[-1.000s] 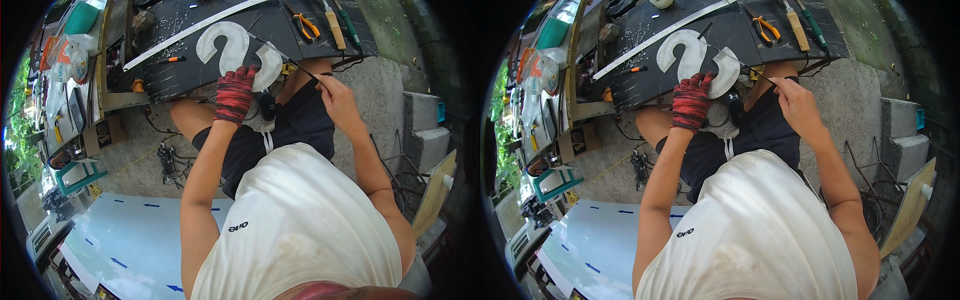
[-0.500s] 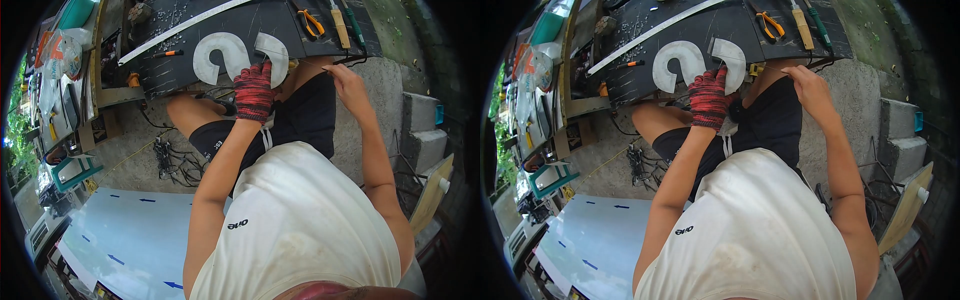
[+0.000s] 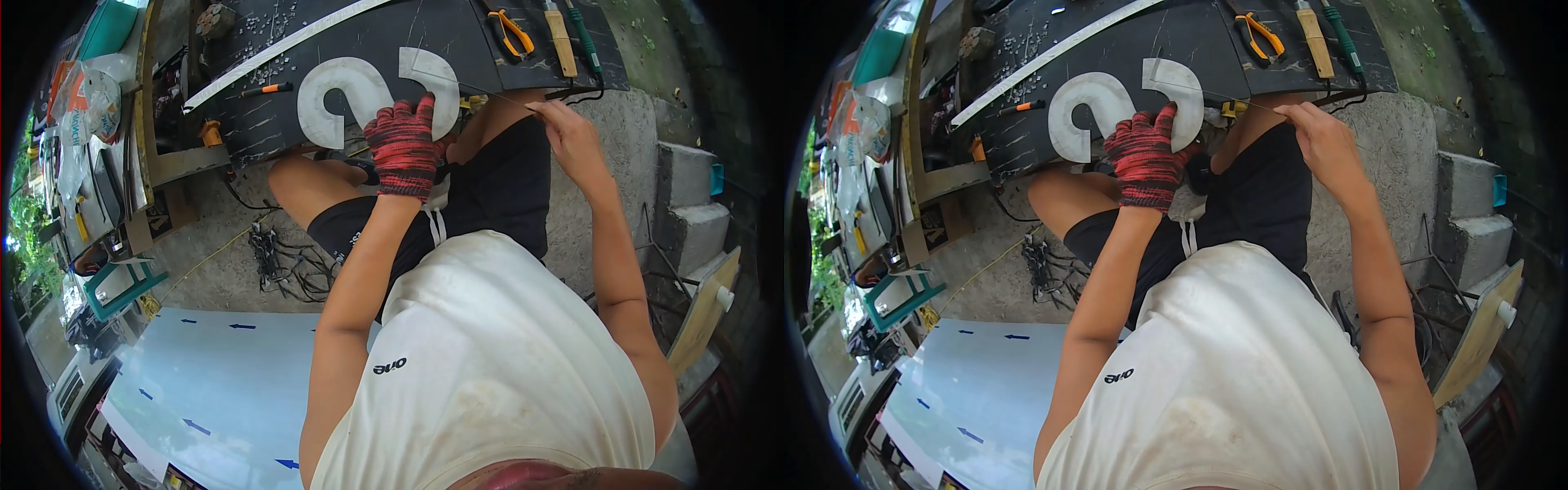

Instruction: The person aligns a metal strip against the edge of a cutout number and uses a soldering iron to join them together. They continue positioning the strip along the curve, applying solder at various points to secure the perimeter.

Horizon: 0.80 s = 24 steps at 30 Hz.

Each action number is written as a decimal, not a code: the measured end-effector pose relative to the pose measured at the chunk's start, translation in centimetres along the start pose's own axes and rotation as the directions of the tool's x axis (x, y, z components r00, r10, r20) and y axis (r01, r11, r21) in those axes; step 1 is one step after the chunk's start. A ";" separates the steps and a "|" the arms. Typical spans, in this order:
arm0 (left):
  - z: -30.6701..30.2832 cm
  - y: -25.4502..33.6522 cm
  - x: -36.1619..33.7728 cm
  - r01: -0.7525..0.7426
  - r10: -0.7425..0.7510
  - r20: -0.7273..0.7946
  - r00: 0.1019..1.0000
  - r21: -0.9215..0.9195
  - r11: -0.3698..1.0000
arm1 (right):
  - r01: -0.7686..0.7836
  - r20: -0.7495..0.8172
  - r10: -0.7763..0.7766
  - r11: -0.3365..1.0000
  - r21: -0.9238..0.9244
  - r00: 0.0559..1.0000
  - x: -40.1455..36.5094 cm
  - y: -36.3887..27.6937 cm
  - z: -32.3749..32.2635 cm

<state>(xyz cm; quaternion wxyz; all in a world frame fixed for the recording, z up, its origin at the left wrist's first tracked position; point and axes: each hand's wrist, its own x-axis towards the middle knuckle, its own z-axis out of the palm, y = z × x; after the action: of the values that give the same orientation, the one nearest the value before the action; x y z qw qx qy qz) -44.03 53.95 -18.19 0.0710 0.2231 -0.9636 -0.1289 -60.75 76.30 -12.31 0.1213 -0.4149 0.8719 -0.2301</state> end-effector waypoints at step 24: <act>-5.1 -11.5 8.7 0.309 -0.216 0.229 0.949 -0.549 0.776 | 0.127 0.089 -0.120 0.989 -0.074 0.989 5.4 -2.4 2.0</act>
<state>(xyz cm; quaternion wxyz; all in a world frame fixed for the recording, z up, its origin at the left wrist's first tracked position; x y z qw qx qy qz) -46.00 38.95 -15.81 0.0426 0.3129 -0.8401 -0.4410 -61.75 70.16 -12.97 0.1266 -0.4819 0.8472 -0.1846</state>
